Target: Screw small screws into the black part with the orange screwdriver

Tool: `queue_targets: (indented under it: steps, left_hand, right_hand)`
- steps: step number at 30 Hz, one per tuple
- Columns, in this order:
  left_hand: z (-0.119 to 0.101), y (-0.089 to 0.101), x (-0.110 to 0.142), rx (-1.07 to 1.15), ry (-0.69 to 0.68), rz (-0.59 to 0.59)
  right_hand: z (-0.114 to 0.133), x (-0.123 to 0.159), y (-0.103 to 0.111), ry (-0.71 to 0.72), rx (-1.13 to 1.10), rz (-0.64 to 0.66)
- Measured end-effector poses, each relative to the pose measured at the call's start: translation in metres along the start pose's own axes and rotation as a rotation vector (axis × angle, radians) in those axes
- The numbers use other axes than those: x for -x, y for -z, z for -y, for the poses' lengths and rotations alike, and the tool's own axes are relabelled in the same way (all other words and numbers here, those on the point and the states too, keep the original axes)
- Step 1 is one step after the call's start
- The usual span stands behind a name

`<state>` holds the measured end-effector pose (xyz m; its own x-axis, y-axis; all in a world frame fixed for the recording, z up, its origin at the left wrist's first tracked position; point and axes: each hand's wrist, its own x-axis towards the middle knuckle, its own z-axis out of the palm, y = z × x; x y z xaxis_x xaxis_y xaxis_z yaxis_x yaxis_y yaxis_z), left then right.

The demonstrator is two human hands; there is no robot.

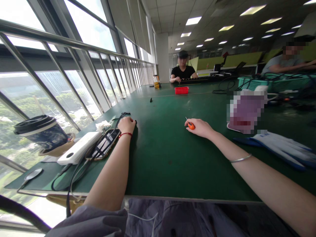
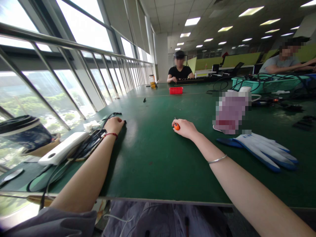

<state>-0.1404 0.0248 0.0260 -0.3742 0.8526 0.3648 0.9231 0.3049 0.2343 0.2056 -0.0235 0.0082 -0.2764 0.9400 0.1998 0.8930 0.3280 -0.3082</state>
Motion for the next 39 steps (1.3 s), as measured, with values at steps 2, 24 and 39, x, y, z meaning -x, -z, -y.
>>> queue_targets:
  steps: [2,24,39]
  left_hand:
    - [-0.0004,0.0000,0.0000,-0.006,0.006,-0.001]
    - [-0.0013,-0.0016,0.0003,-0.003,0.000,-0.025]
    - [-0.0007,-0.0014,0.0008,0.040,0.016,-0.001]
  right_hand:
    - [0.0002,0.0002,0.0001,-0.001,0.010,-0.004]
    - [-0.0028,-0.0009,-0.0021,0.014,0.006,-0.025]
    - [-0.0032,-0.0014,-0.0023,0.011,-0.007,-0.011]
